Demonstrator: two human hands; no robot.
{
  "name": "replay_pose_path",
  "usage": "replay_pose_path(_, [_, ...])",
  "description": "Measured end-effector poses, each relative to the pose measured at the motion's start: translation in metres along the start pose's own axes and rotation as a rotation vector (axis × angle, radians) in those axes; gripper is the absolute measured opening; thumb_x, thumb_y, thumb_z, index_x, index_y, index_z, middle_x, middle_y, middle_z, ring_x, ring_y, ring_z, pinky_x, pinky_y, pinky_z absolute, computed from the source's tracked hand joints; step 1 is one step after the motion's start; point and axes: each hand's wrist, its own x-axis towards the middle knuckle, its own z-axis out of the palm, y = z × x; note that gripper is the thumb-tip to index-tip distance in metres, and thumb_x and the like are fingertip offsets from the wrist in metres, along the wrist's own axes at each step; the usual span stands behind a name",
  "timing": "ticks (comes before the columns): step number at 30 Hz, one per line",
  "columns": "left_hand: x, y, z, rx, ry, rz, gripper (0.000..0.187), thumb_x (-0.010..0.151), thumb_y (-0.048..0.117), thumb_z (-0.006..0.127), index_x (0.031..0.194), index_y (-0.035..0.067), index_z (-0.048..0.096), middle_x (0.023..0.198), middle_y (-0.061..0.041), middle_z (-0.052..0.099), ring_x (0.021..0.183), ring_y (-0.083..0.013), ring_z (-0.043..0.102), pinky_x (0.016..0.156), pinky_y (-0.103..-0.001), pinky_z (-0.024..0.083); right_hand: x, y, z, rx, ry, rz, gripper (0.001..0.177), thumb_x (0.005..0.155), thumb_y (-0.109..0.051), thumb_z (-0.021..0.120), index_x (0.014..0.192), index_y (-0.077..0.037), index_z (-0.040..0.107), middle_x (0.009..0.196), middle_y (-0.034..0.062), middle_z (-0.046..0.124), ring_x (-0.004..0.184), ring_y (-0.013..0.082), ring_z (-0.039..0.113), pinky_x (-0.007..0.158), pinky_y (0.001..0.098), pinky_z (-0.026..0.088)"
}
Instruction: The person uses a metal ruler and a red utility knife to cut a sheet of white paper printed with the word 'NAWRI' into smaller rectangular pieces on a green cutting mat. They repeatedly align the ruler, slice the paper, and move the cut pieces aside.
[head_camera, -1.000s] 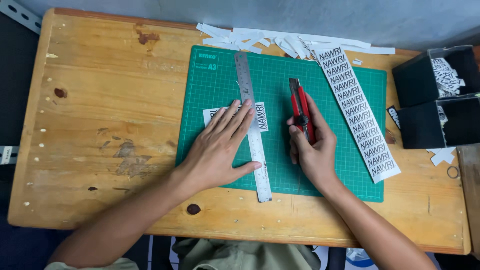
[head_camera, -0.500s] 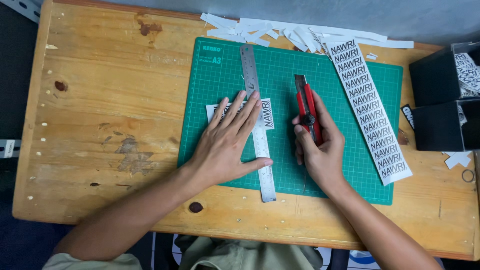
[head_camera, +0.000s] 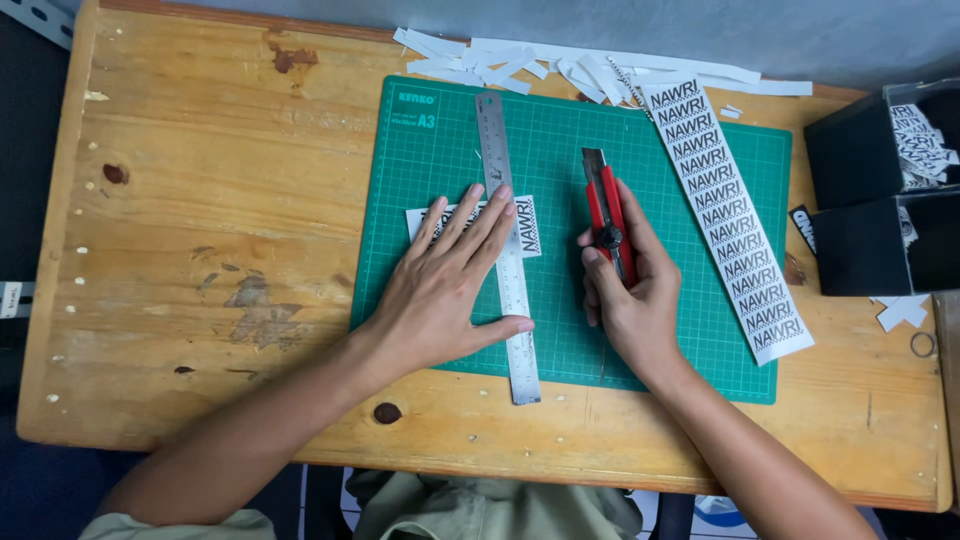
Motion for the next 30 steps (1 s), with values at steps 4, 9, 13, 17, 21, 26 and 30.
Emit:
replay_pose_path(4, [-0.0004, 0.0008, 0.0008, 0.006, 0.006, -0.004, 0.12, 0.1, 0.077, 0.072, 0.18, -0.002, 0.031, 0.191, -0.022, 0.023, 0.177, -0.0434, 0.02, 0.141, -0.065, 0.011, -0.0001, 0.0004, -0.0019, 0.005, -0.022, 0.008, 0.076, 0.105, 0.013, 0.062, 0.176, -0.009, 0.043, 0.11, 0.0214, 0.073, 0.055, 0.0199, 0.061, 0.034, 0.0326, 0.053])
replay_pose_path(9, [0.0019, 0.0, 0.0012, 0.003, 0.01, -0.019, 0.119, 0.101, 0.076, 0.07, 0.18, -0.003, 0.031, 0.191, -0.022, 0.024, 0.177, -0.0428, 0.02, 0.141, -0.065, 0.01, -0.0002, -0.0021, -0.0002, 0.011, -0.009, 0.008, 0.076, 0.105, 0.015, 0.062, 0.175, -0.008, 0.044, 0.108, 0.0218, 0.073, 0.055, 0.0196, 0.06, 0.034, 0.0327, 0.053])
replay_pose_path(13, [0.0024, -0.0003, 0.0014, -0.012, 0.011, -0.026, 0.119, 0.101, 0.076, 0.071, 0.18, -0.003, 0.031, 0.191, -0.022, 0.024, 0.177, -0.0429, 0.021, 0.141, -0.065, 0.01, 0.0, -0.0024, 0.0004, -0.001, -0.01, 0.003, 0.076, 0.104, 0.015, 0.062, 0.175, -0.007, 0.044, 0.108, 0.0228, 0.073, 0.055, 0.0205, 0.061, 0.034, 0.0336, 0.053])
replay_pose_path(17, [0.0023, -0.0002, 0.0025, -0.006, 0.015, -0.023, 0.119, 0.1, 0.075, 0.072, 0.18, -0.003, 0.03, 0.191, -0.022, 0.024, 0.177, -0.0424, 0.021, 0.141, -0.064, 0.01, 0.0001, -0.0016, -0.0003, 0.001, -0.016, 0.006, 0.076, 0.105, 0.015, 0.061, 0.175, -0.008, 0.044, 0.109, 0.0223, 0.073, 0.055, 0.0203, 0.061, 0.034, 0.033, 0.053])
replay_pose_path(21, [0.0029, 0.0009, 0.0001, -0.022, 0.014, -0.029, 0.122, 0.099, 0.077, 0.073, 0.18, -0.004, 0.029, 0.191, -0.023, 0.024, 0.177, -0.0418, 0.02, 0.142, -0.063, 0.009, 0.0003, -0.0011, -0.0006, 0.003, -0.019, 0.001, 0.076, 0.105, 0.015, 0.062, 0.175, -0.008, 0.043, 0.108, 0.0221, 0.073, 0.055, 0.0202, 0.061, 0.034, 0.0327, 0.053])
replay_pose_path(26, [0.0027, 0.0006, -0.0003, -0.022, 0.011, -0.027, 0.122, 0.099, 0.077, 0.073, 0.18, -0.004, 0.03, 0.19, -0.023, 0.024, 0.177, -0.0415, 0.021, 0.141, -0.063, 0.009, 0.0004, -0.0017, -0.0005, 0.001, -0.018, -0.001, 0.076, 0.104, 0.016, 0.062, 0.175, -0.007, 0.044, 0.107, 0.0228, 0.072, 0.054, 0.0206, 0.06, 0.034, 0.0334, 0.053])
replay_pose_path(30, [0.0026, -0.0003, 0.0004, -0.014, 0.011, -0.023, 0.122, 0.1, 0.077, 0.072, 0.18, -0.004, 0.03, 0.19, -0.024, 0.025, 0.177, -0.0417, 0.022, 0.141, -0.063, 0.011, 0.0004, -0.0001, -0.0012, 0.006, -0.027, -0.004, 0.076, 0.105, 0.015, 0.062, 0.175, -0.007, 0.044, 0.108, 0.0226, 0.072, 0.054, 0.0207, 0.06, 0.034, 0.0332, 0.053])
